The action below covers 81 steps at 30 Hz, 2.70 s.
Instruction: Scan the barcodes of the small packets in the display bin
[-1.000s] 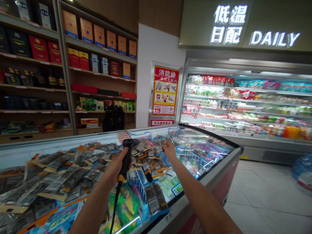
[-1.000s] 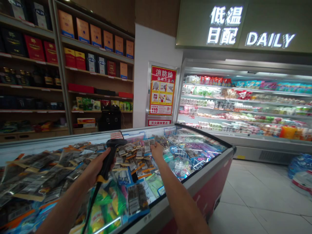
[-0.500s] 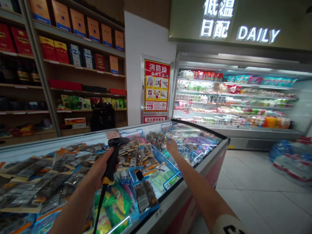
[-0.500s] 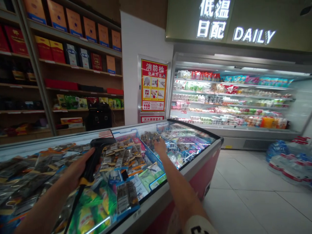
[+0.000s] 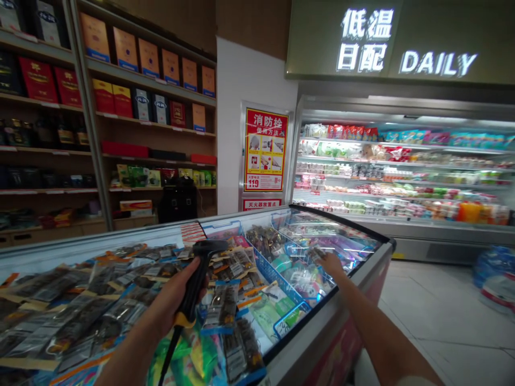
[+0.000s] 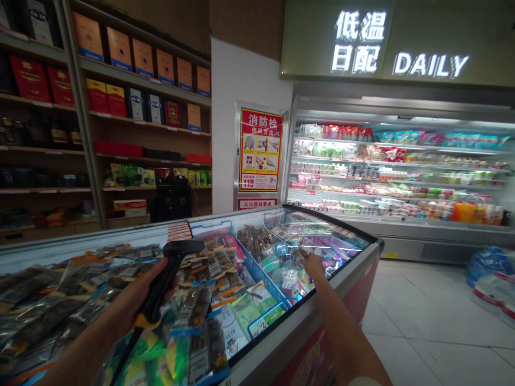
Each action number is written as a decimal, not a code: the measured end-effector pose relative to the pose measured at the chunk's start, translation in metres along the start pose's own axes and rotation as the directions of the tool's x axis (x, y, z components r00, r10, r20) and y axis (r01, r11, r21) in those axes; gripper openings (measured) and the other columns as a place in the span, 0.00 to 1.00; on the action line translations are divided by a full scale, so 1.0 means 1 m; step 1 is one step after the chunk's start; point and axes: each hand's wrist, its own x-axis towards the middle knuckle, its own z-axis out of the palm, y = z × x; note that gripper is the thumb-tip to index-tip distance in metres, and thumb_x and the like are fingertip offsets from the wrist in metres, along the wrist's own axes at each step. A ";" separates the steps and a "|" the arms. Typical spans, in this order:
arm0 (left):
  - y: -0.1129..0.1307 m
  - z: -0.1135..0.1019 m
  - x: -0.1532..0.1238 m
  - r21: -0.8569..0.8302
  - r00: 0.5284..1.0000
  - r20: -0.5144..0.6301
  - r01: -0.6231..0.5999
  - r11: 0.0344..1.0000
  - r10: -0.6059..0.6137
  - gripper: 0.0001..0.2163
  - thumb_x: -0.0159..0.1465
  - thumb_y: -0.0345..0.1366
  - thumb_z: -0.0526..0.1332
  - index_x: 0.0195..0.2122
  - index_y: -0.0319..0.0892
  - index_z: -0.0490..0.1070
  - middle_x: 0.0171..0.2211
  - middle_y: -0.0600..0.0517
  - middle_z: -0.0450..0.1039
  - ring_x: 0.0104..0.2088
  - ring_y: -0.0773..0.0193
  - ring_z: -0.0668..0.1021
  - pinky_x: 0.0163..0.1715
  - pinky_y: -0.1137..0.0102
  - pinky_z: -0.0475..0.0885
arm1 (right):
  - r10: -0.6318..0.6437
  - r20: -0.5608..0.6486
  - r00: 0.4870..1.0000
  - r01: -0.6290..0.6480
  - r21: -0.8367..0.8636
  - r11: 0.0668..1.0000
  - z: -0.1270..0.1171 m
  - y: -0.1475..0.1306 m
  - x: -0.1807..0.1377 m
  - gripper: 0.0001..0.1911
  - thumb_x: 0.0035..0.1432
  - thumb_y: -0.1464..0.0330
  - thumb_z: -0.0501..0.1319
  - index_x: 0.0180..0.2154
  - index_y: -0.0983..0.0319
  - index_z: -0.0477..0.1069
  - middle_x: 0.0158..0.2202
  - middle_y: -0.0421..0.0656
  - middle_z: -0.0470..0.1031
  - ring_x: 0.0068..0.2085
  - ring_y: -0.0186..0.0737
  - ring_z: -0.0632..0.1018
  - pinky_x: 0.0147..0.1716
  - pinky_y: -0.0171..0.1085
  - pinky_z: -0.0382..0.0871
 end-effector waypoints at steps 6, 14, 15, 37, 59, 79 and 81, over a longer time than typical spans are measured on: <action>-0.008 0.010 -0.006 -0.011 0.991 0.129 0.027 1.000 -0.025 0.13 0.60 0.42 0.55 0.26 0.37 0.68 0.18 0.51 0.70 0.14 0.71 0.70 0.12 0.78 0.64 | 0.150 0.202 0.968 -0.194 0.216 0.957 0.045 -0.029 -0.041 0.10 0.32 0.69 0.62 0.25 0.61 0.69 0.22 0.40 0.71 0.27 0.42 0.73 0.26 0.38 0.63; -0.017 0.017 -0.011 -0.033 0.964 0.264 0.040 0.999 -0.030 0.14 0.60 0.44 0.53 0.27 0.37 0.67 0.18 0.51 0.70 0.14 0.72 0.69 0.13 0.79 0.62 | 0.171 0.358 0.918 -0.344 0.500 0.795 0.096 -0.069 -0.096 0.18 0.35 0.60 0.62 0.33 0.59 0.70 0.34 0.45 0.75 0.35 0.44 0.75 0.29 0.39 0.67; -0.017 0.017 -0.011 -0.032 0.960 0.278 0.033 0.999 -0.023 0.15 0.60 0.45 0.53 0.27 0.37 0.67 0.18 0.51 0.70 0.14 0.72 0.69 0.13 0.79 0.62 | 0.176 0.360 0.916 -0.352 0.512 0.784 0.097 -0.070 -0.098 0.18 0.35 0.59 0.62 0.32 0.59 0.70 0.35 0.46 0.75 0.35 0.44 0.74 0.29 0.39 0.67; -0.016 0.015 -0.014 -0.091 0.898 0.438 -0.005 0.996 0.045 0.19 0.52 0.51 0.61 0.30 0.37 0.70 0.20 0.52 0.70 0.16 0.74 0.69 0.15 0.79 0.62 | 0.199 0.326 0.924 -0.351 0.522 0.777 0.100 -0.062 -0.101 0.26 0.28 0.61 0.65 0.36 0.61 0.72 0.32 0.44 0.75 0.34 0.43 0.73 0.29 0.37 0.63; -0.020 0.017 -0.012 -0.169 0.833 0.553 0.133 0.977 -0.018 0.16 0.54 0.46 0.61 0.34 0.37 0.69 0.20 0.52 0.69 0.16 0.73 0.69 0.15 0.79 0.62 | 0.185 0.353 0.917 -0.366 0.564 0.740 0.090 -0.078 -0.109 0.22 0.29 0.65 0.66 0.33 0.62 0.72 0.28 0.41 0.74 0.29 0.36 0.71 0.27 0.34 0.62; -0.005 -0.043 -0.056 -0.182 0.983 0.055 -0.164 0.969 0.177 0.14 0.61 0.43 0.53 0.27 0.37 0.66 0.18 0.53 0.68 0.15 0.72 0.69 0.12 0.78 0.64 | -0.361 0.512 0.779 0.196 0.349 0.916 0.118 -0.176 -0.192 0.14 0.48 0.64 0.59 0.36 0.62 0.76 0.27 0.41 0.76 0.29 0.39 0.74 0.31 0.36 0.65; -0.006 -0.051 -0.062 -0.163 0.980 0.032 -0.189 0.968 0.196 0.15 0.59 0.46 0.55 0.27 0.37 0.67 0.18 0.53 0.68 0.15 0.72 0.69 0.12 0.78 0.63 | -0.418 0.565 0.711 0.303 0.291 0.908 0.129 -0.187 -0.213 0.13 0.47 0.66 0.60 0.37 0.61 0.76 0.31 0.42 0.77 0.32 0.41 0.75 0.34 0.36 0.66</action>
